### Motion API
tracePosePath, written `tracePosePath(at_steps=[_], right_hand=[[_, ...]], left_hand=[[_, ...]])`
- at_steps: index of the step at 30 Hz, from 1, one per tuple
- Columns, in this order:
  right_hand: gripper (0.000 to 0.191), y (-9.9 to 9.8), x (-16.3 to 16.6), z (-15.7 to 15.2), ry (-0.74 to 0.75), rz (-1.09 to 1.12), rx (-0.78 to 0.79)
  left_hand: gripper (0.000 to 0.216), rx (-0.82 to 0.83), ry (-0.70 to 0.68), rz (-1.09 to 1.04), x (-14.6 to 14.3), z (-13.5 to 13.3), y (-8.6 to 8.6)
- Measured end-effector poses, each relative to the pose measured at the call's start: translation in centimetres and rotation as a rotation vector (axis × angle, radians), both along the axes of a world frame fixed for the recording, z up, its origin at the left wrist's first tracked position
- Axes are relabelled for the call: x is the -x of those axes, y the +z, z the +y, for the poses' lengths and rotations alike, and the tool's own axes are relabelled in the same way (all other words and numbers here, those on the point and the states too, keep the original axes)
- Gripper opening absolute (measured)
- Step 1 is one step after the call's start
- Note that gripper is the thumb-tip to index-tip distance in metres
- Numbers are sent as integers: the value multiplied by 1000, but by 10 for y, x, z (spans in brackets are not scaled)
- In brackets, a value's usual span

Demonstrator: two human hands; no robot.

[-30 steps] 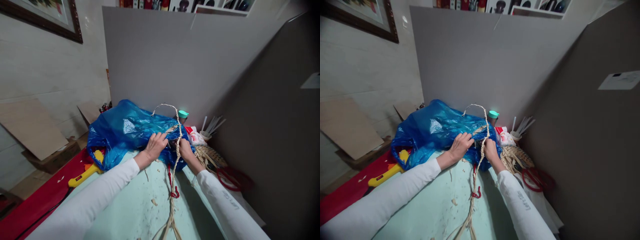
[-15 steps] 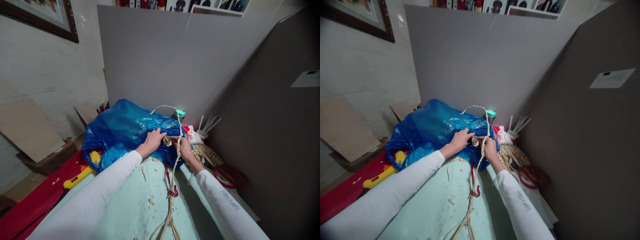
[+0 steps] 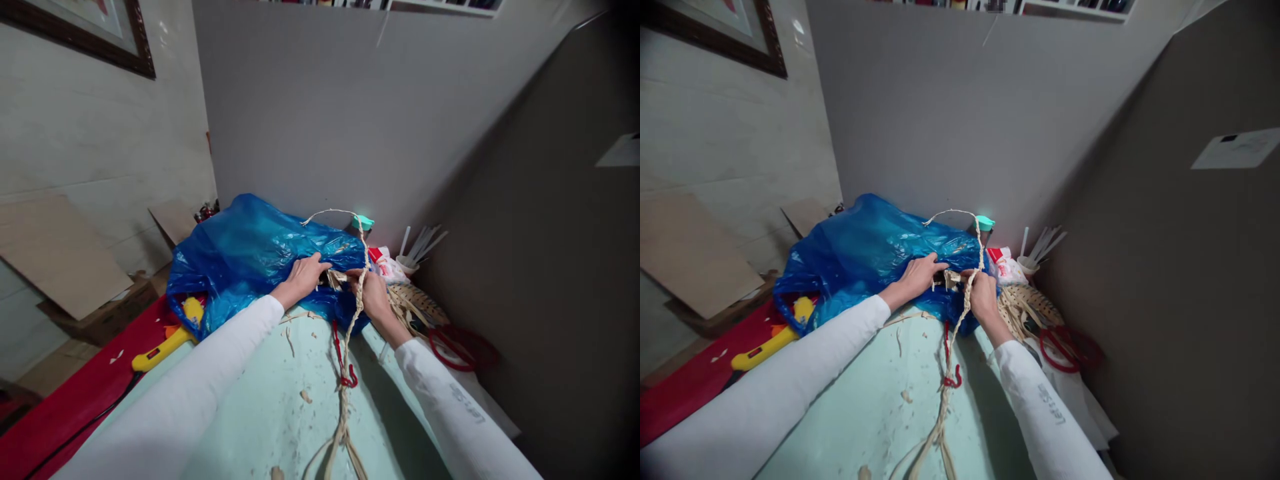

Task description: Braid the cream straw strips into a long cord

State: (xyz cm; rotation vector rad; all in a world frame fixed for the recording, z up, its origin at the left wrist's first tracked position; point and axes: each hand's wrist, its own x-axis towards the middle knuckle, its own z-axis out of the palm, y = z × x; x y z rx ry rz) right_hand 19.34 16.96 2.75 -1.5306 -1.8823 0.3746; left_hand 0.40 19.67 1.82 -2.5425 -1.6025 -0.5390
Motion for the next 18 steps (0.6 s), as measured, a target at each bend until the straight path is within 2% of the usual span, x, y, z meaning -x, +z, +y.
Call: tracePosePath(at_steps=[4,9,12,18], right_hand=[[40,11,-14,-13,-104,-86,12],[32,37,-57,-34,-335,-298,42],[27,50,-78,-48,-422,-455,86],[26,62,-74,-65,-453,-613,98]], left_hand=[[42,8,3,-7,2,-2,-2],[40,28,9,-26,-3,-10,-3],[43,37,14,-38,-9,-21,-7],[57,28,0,-87,-19,-57,-14]])
